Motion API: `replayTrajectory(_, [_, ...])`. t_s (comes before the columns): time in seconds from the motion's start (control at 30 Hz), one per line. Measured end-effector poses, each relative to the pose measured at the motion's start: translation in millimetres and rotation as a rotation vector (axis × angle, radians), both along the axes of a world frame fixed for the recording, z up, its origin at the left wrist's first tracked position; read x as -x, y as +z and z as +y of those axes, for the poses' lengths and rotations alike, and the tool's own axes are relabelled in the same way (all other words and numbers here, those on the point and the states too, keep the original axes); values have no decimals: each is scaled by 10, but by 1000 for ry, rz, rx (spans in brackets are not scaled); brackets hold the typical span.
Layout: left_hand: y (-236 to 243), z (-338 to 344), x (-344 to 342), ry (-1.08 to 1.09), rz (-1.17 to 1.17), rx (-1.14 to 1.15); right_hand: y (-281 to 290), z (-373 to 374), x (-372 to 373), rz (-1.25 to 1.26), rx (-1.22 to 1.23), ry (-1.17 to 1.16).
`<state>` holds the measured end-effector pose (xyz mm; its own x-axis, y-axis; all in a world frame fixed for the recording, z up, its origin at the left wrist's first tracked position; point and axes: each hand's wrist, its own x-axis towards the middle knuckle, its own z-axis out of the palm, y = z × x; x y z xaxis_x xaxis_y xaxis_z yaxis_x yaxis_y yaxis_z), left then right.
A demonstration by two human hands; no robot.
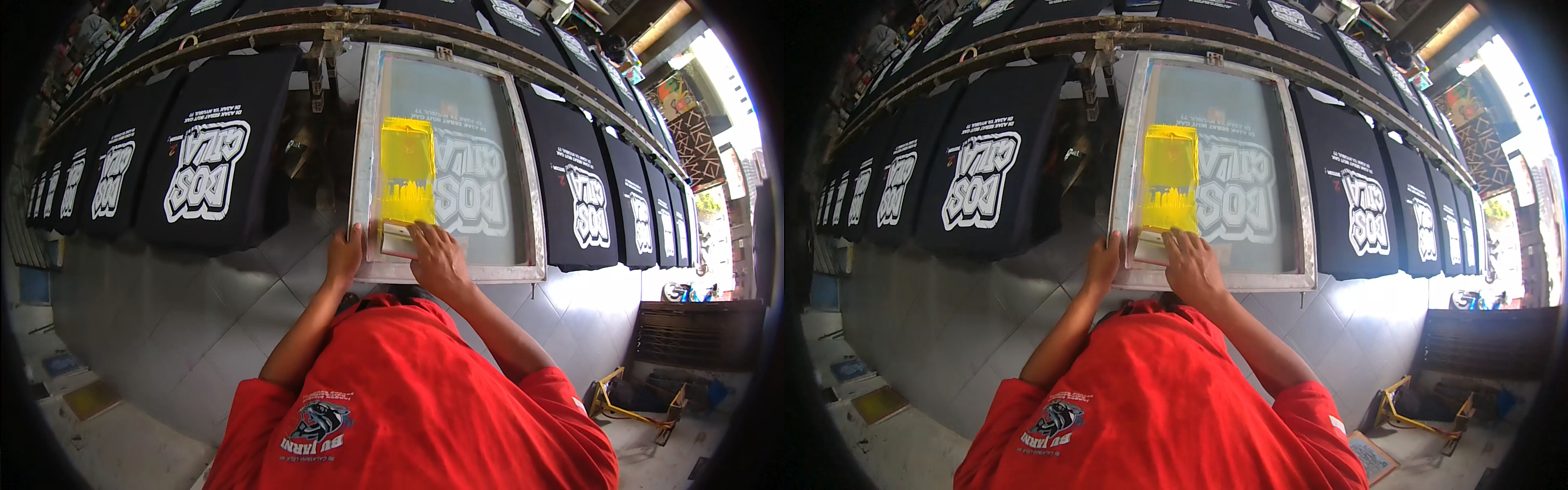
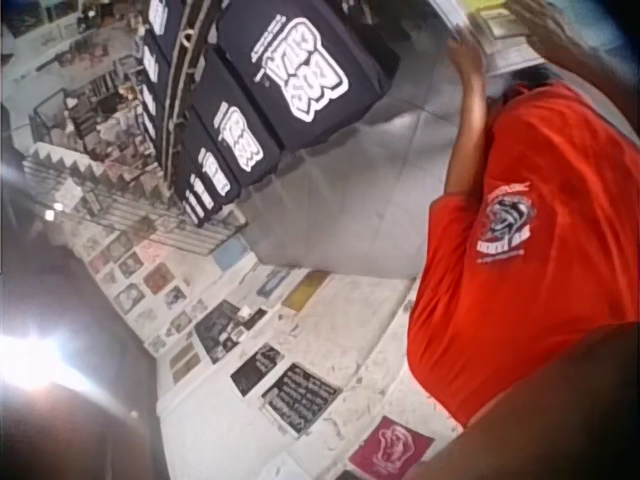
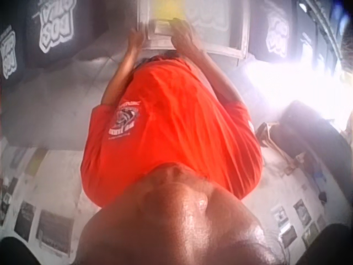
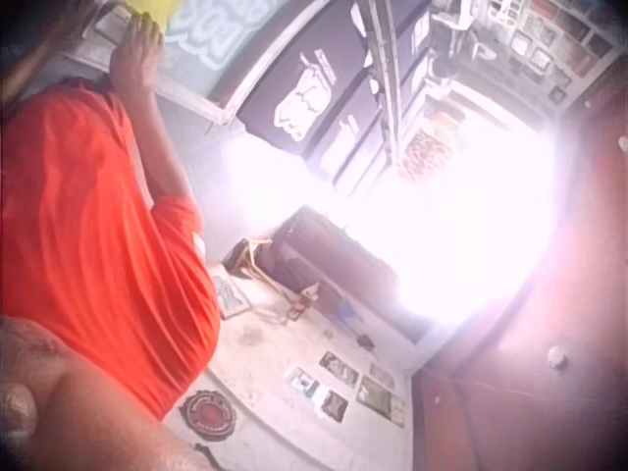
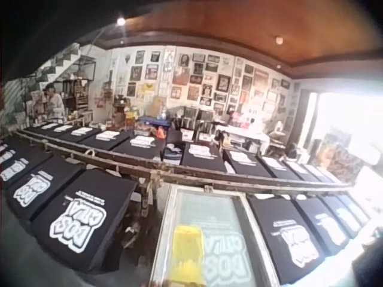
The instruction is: The person performs screen printing on a series of black shirts by applying red and yellow ink through a screen using a squeegee, moving along a row of shirts on a long printing table.
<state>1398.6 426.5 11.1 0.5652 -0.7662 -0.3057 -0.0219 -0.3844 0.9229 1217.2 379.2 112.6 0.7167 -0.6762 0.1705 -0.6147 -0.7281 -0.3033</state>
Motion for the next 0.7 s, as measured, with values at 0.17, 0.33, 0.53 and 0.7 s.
replayTrajectory(0.17, [-40,-26,-46,-42,-32,-15,147,-365,-88,182,-131,-57])
replayTrajectory(0.33, [-128,-39,-55,-57,-97,-17,375,-1407,-424,37,1,-171])
replayTrajectory(0.53, [98,-34,-34,-85,-159,-50,225,-2413,-805,135,74,-155])
replayTrajectory(0.7, [56,-12,-40,-92,-99,-88,-93,-2229,-809,138,93,-115])
